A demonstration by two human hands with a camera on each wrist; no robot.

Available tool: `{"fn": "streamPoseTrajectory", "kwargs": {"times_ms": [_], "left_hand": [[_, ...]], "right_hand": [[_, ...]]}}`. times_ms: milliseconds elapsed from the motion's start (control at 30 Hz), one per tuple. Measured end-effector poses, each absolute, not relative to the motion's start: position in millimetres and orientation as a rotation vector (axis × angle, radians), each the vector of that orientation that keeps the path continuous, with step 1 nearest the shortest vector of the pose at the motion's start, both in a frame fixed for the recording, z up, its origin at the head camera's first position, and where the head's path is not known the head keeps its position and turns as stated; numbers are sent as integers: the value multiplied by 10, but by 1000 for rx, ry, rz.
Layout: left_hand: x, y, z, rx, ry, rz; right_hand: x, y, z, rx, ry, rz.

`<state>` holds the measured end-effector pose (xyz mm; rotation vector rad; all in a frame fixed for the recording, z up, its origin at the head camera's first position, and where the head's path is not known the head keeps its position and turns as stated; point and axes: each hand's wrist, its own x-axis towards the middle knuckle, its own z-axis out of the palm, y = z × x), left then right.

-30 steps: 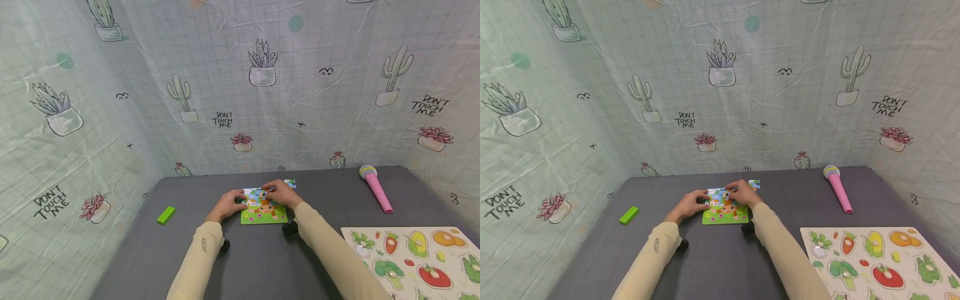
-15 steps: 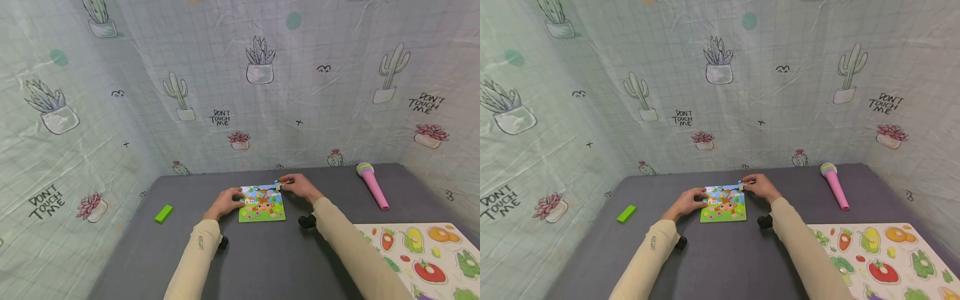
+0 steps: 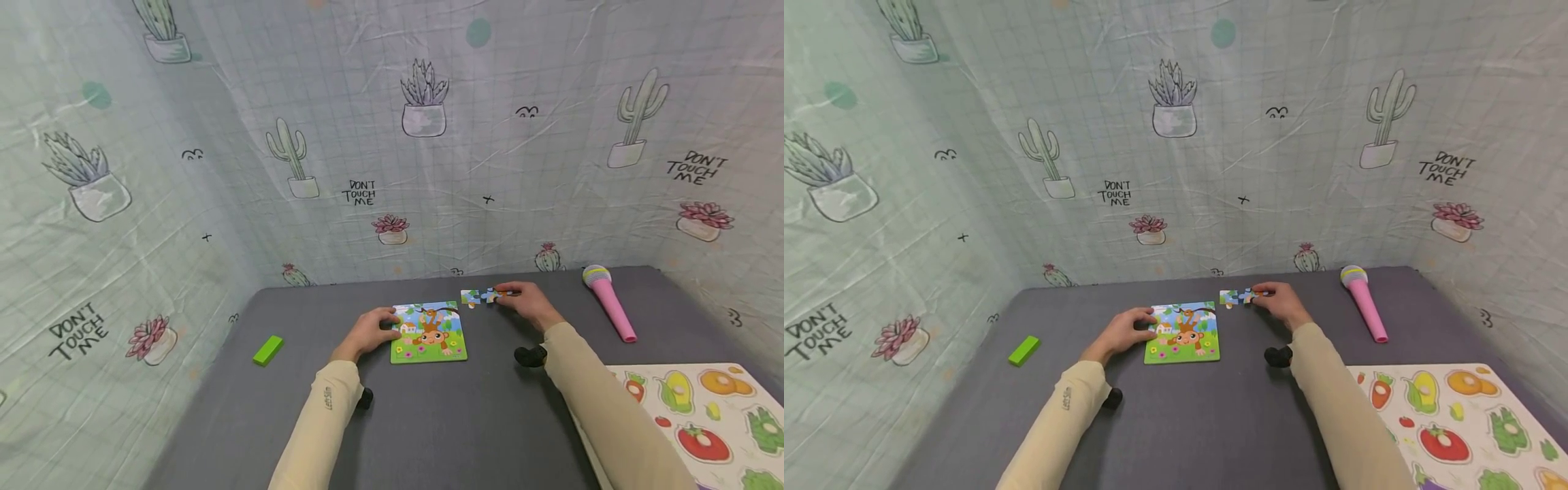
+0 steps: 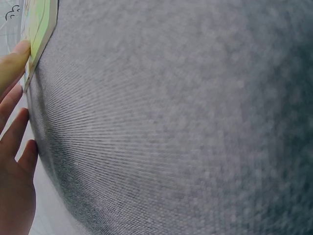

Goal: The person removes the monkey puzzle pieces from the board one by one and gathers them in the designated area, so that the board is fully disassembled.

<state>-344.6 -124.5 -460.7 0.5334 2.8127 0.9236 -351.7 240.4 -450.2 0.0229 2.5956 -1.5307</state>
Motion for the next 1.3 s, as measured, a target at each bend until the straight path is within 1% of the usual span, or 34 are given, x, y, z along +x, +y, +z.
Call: {"fn": "streamPoseTrajectory", "kwargs": {"times_ms": [100, 233, 533, 767, 1100, 1300], "left_hand": [[-3446, -1247, -4619, 531, 2813, 915], [-3446, -1252, -4638, 529, 2809, 923], [-3422, -1273, -4657, 520, 2814, 921], [-3448, -1270, -4664, 538, 2813, 903], [-3444, -1269, -4646, 572, 2825, 903], [-3463, -1250, -4638, 546, 2815, 916]], "right_hand": [[-3522, 2454, -4534, 45, 2601, -1491], [-3529, 2496, -4595, 3, 2646, -1418], [-3511, 2492, -4670, -226, 2918, -1114], [-3514, 2463, -4696, -318, 3015, -1040], [-3540, 2466, -4711, -194, 3034, -1081], [-3536, 2459, -4712, -175, 3041, -1106]]}}
